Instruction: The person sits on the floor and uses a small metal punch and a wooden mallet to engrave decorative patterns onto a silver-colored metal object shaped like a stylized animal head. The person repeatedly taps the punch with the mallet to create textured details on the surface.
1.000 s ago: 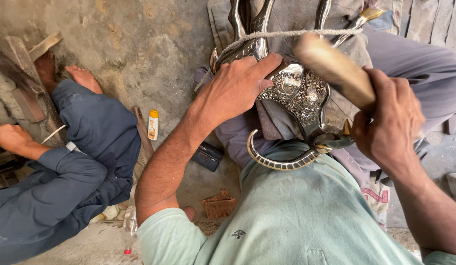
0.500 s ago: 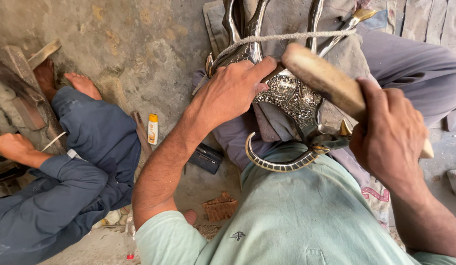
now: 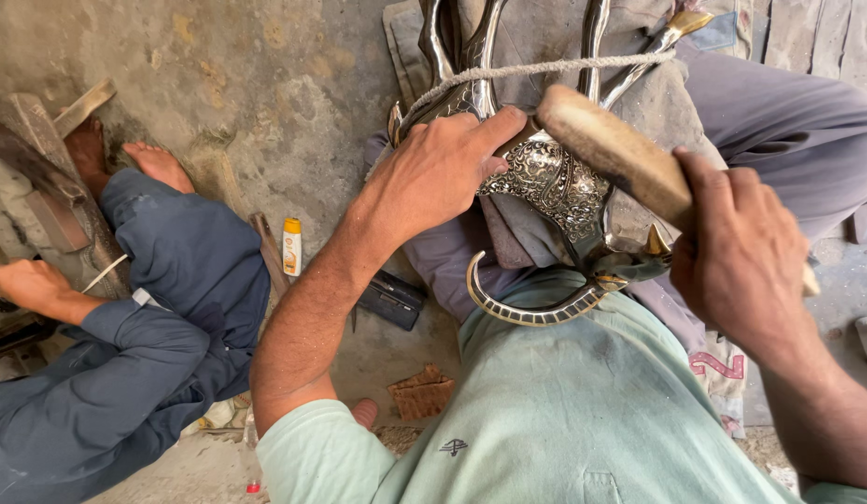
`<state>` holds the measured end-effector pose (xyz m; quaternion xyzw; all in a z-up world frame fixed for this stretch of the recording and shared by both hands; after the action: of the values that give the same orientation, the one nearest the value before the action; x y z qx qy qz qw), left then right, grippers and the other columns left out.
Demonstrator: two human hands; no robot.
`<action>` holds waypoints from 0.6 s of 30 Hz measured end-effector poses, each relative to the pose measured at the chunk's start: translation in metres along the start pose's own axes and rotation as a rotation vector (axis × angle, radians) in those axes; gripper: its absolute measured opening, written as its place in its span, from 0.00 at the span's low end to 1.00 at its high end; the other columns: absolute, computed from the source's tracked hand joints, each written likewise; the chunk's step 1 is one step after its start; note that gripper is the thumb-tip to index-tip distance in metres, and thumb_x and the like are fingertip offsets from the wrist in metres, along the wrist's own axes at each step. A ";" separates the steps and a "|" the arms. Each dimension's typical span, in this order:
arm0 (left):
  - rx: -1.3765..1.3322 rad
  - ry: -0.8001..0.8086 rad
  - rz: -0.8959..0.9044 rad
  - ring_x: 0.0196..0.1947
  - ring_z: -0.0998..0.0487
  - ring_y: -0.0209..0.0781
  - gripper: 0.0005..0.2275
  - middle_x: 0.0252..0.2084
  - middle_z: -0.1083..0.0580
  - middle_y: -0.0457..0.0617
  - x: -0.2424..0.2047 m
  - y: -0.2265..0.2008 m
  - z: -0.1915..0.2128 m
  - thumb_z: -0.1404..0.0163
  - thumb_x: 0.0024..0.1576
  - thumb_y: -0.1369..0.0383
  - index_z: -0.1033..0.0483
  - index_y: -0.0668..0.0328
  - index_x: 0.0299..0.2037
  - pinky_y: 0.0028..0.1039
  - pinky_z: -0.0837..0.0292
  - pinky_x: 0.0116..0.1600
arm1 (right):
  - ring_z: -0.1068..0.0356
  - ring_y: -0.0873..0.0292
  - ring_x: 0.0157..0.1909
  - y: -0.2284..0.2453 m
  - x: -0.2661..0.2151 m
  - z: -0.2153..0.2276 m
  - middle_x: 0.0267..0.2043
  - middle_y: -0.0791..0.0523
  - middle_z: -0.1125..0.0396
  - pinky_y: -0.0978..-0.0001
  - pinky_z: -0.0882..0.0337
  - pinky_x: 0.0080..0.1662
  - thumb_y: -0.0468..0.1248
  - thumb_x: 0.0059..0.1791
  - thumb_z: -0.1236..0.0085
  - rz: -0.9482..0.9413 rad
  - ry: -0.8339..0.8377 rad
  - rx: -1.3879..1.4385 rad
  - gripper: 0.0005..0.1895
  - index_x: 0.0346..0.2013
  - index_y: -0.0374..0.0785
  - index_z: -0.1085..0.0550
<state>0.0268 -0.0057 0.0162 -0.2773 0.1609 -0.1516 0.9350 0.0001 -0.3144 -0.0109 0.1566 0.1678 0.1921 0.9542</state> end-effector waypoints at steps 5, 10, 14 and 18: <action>0.010 -0.035 -0.034 0.35 0.20 0.62 0.17 0.33 0.26 0.59 0.001 0.004 -0.004 0.43 0.61 0.68 0.33 0.51 0.59 0.47 0.26 0.35 | 0.33 0.43 0.41 0.000 0.008 0.009 0.43 0.42 0.36 0.50 0.32 0.41 0.23 0.43 0.44 0.165 -0.241 0.054 0.34 0.65 0.29 0.34; -0.054 -0.065 -0.038 0.30 0.22 0.56 0.17 0.29 0.28 0.56 -0.001 0.007 -0.002 0.42 0.62 0.67 0.33 0.57 0.57 0.46 0.28 0.34 | 0.33 0.44 0.43 0.001 0.015 0.023 0.48 0.45 0.37 0.51 0.31 0.44 0.25 0.48 0.45 0.118 -0.310 0.368 0.32 0.67 0.31 0.38; -0.032 -0.106 -0.032 0.32 0.21 0.56 0.17 0.31 0.26 0.56 -0.004 0.003 -0.003 0.40 0.61 0.67 0.32 0.58 0.56 0.44 0.27 0.35 | 0.31 0.46 0.38 0.002 0.016 0.026 0.43 0.46 0.34 0.52 0.31 0.41 0.26 0.46 0.42 0.075 -0.248 0.061 0.31 0.64 0.34 0.35; -0.153 -0.280 -0.111 0.38 0.18 0.55 0.18 0.39 0.24 0.56 -0.007 0.001 0.001 0.42 0.62 0.70 0.32 0.58 0.59 0.40 0.23 0.40 | 0.30 0.42 0.49 0.001 0.016 0.028 0.50 0.44 0.34 0.50 0.30 0.52 0.24 0.46 0.45 0.153 -0.343 0.195 0.31 0.65 0.32 0.35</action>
<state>0.0213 -0.0016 0.0183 -0.3745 0.0244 -0.1499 0.9147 0.0243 -0.3132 0.0105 0.2909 0.0085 0.2171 0.9317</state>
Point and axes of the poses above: each hand's wrist, its own x-axis towards the middle knuckle, its own z-axis out of the back of the hand, y = z × x, the point moved 1 cm from there along x, towards the middle knuckle
